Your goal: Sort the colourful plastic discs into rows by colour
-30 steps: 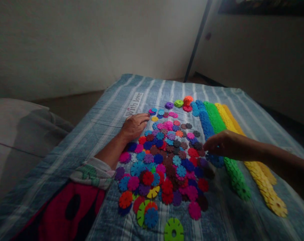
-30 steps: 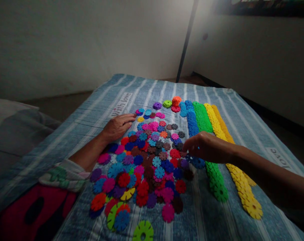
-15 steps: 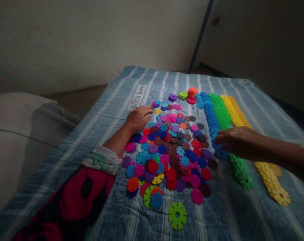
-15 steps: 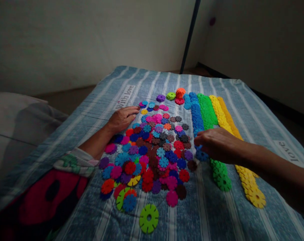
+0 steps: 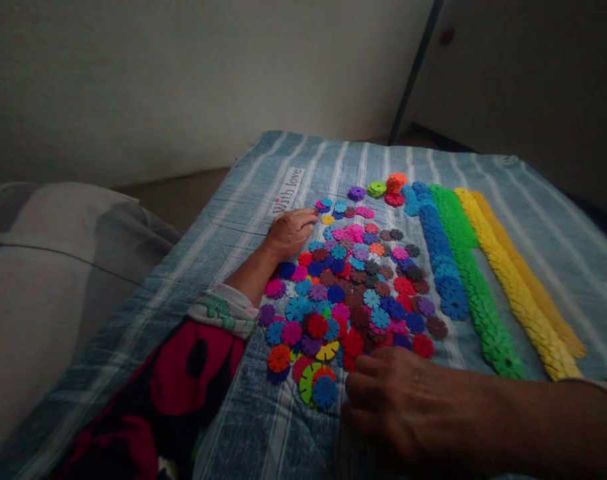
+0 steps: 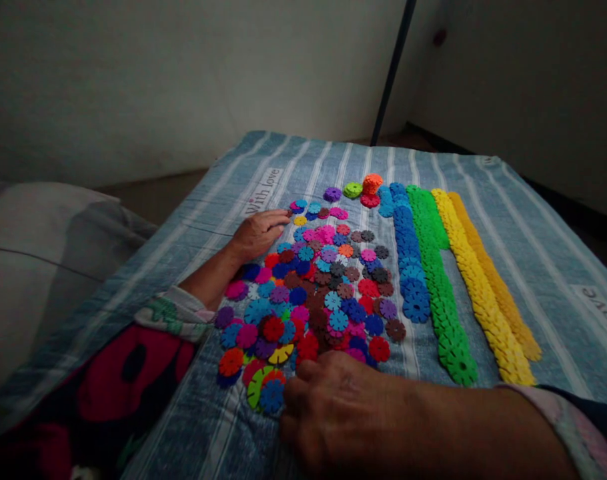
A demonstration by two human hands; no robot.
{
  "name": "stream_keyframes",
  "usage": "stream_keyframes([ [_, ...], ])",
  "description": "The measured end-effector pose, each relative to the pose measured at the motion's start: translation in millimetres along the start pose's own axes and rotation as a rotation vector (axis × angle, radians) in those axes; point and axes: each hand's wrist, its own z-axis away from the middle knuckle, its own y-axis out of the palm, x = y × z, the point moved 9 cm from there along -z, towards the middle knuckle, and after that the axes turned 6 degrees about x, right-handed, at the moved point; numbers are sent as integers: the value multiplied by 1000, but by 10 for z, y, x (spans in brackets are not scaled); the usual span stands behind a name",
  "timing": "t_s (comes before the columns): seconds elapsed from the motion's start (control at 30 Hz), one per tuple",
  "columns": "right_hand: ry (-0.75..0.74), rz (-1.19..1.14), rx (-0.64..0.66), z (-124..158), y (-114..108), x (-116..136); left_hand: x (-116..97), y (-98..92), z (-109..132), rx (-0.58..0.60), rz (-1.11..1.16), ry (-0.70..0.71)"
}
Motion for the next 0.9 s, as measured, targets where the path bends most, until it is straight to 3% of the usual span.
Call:
stream_keyframes([
  [0.1,-14,73,0,-83,10,82,-8,-4,7,-3,2,-9],
  [0.33,-20,154,-242,-266,-80,58,-4,22,19,14,-13,-29],
  [0.43,46,154,-225,-284,-71,-190,-2,34,18,14,-16,-38],
  [0.57,240,167,-205,-159,-144,-649,9,54,19,13,-22,-53],
  [0.67,346,170,-178,-123,-189,-815,18,60,22,10,-24,-56],
  [0.9,183,120,-238,-409,-226,-610,9,36,30,0,-5,-46],
])
